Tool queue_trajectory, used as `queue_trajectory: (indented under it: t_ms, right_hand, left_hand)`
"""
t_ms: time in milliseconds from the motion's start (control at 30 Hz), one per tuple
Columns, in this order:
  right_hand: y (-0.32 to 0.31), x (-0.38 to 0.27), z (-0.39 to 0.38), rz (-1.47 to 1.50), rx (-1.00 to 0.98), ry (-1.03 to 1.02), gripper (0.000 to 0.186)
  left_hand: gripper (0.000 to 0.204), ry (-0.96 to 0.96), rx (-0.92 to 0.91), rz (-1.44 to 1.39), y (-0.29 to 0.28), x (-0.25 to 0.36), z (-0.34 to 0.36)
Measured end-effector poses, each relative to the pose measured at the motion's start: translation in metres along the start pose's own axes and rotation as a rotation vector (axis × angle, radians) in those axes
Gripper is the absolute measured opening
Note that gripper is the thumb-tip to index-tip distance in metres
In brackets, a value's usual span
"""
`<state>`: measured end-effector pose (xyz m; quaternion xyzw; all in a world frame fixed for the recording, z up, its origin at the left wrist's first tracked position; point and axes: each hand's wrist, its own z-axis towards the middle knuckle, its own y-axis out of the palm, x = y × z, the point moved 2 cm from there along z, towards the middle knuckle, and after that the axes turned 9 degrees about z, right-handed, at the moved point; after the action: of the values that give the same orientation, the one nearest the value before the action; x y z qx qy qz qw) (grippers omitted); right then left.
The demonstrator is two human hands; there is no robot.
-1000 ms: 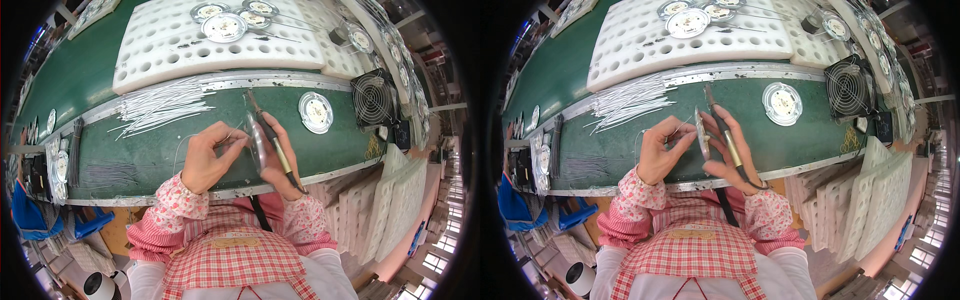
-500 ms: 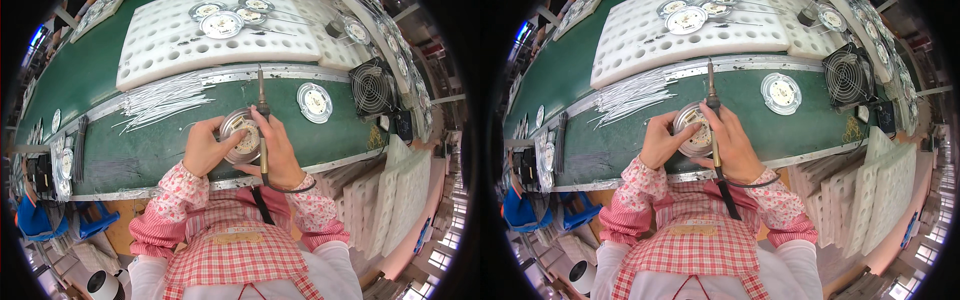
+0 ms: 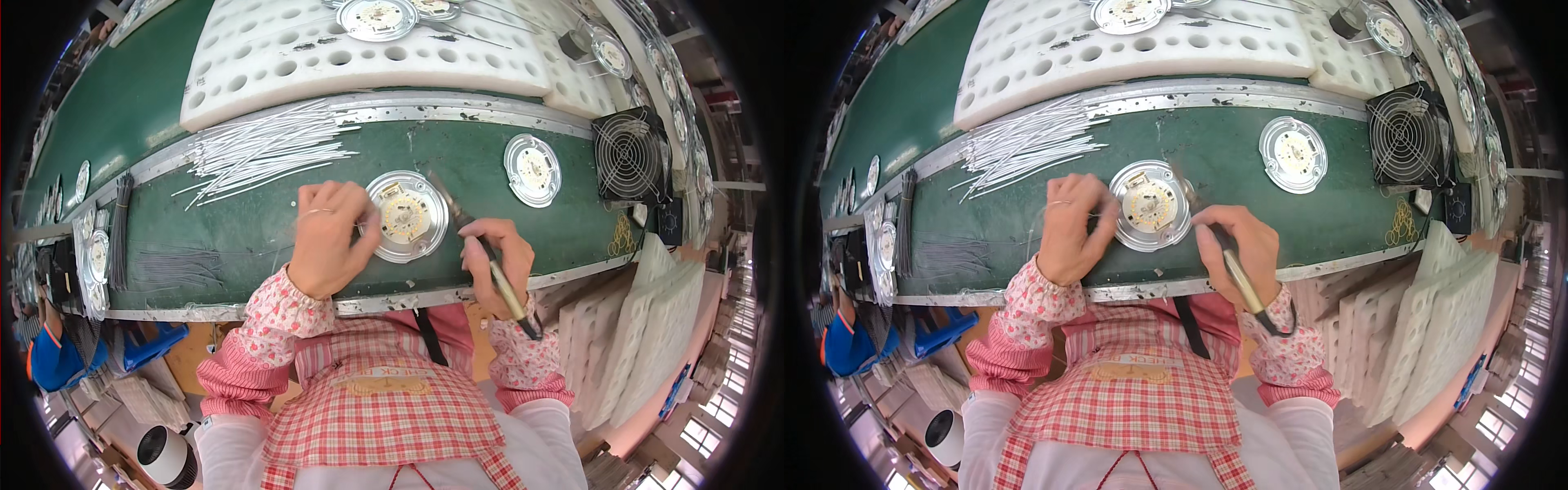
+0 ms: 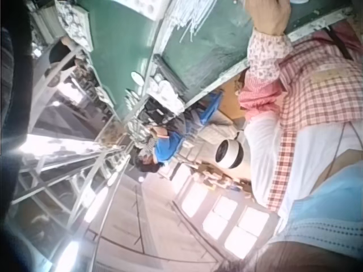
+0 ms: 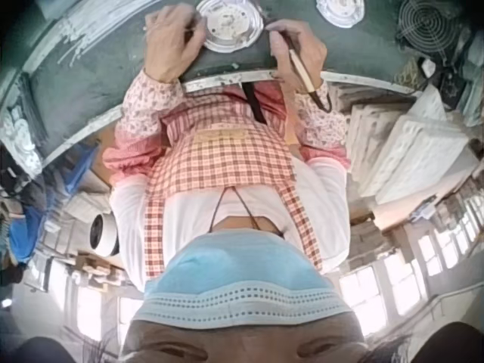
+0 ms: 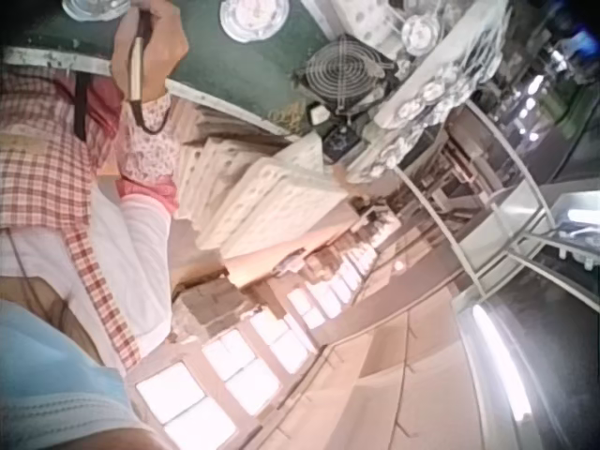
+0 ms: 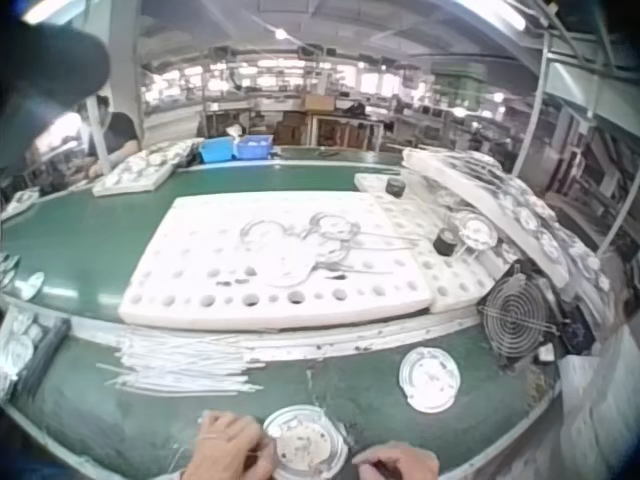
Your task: The person solders wires onto circular LED light panels using a soldering iron and solder wire, then places the assembled panels onto a perforated tray.
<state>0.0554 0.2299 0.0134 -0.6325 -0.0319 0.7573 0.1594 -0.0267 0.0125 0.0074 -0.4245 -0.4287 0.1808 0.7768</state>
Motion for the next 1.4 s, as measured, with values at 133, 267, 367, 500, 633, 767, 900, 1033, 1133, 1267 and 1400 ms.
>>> queue_trajectory:
  t_ms: [133,267,367,500,633,767,900,1033,1133,1267,1400]
  right_hand:
    - [-0.006,-0.004,-0.006,0.028,-0.136,0.003,0.017]
    - [-0.002,-0.004,-0.002,0.058,-0.159,-0.003,0.017]
    - [-0.001,-0.004,-0.001,0.027,-0.196,-0.002,0.016]
    - [-0.002,0.001,-0.004,0.032,-0.184,0.003,0.017]
    - [-0.003,0.009,-0.009,0.178,-0.149,0.114,0.020]
    - [-0.001,0.016,-0.014,0.287,-0.104,0.163,0.022]
    - [-0.001,0.019,-0.014,0.369,-0.067,0.198,0.021]
    - [0.000,0.018,-0.014,0.372,-0.058,0.202,0.021]
    - [0.000,0.016,-0.013,0.405,-0.029,0.230,0.020]
    - [0.002,0.014,-0.012,0.417,-0.028,0.242,0.020]
    - [0.004,0.014,-0.014,0.360,-0.037,0.209,0.019]
  left_hand:
    - [0.011,0.109,-0.027,0.020,0.009,0.003,0.003]
    - [0.012,0.111,-0.012,0.016,0.013,0.002,0.005]
    - [0.012,0.130,-0.022,0.002,0.013,0.001,0.005]
    - [0.012,0.133,-0.049,0.000,0.014,0.001,0.006]
    - [0.011,0.134,-0.058,-0.013,0.014,0.002,0.006]
    - [0.010,0.144,-0.042,-0.017,0.014,0.005,0.006]
    - [0.010,0.120,-0.043,-0.010,0.013,0.007,0.007]
    - [0.009,0.107,-0.052,0.001,0.013,0.009,0.008]
    - [0.010,0.133,-0.055,0.014,0.013,0.011,0.010]
    - [0.011,0.160,-0.066,0.045,0.010,0.010,0.010]
    - [0.014,0.183,-0.085,0.074,0.007,0.006,0.009]
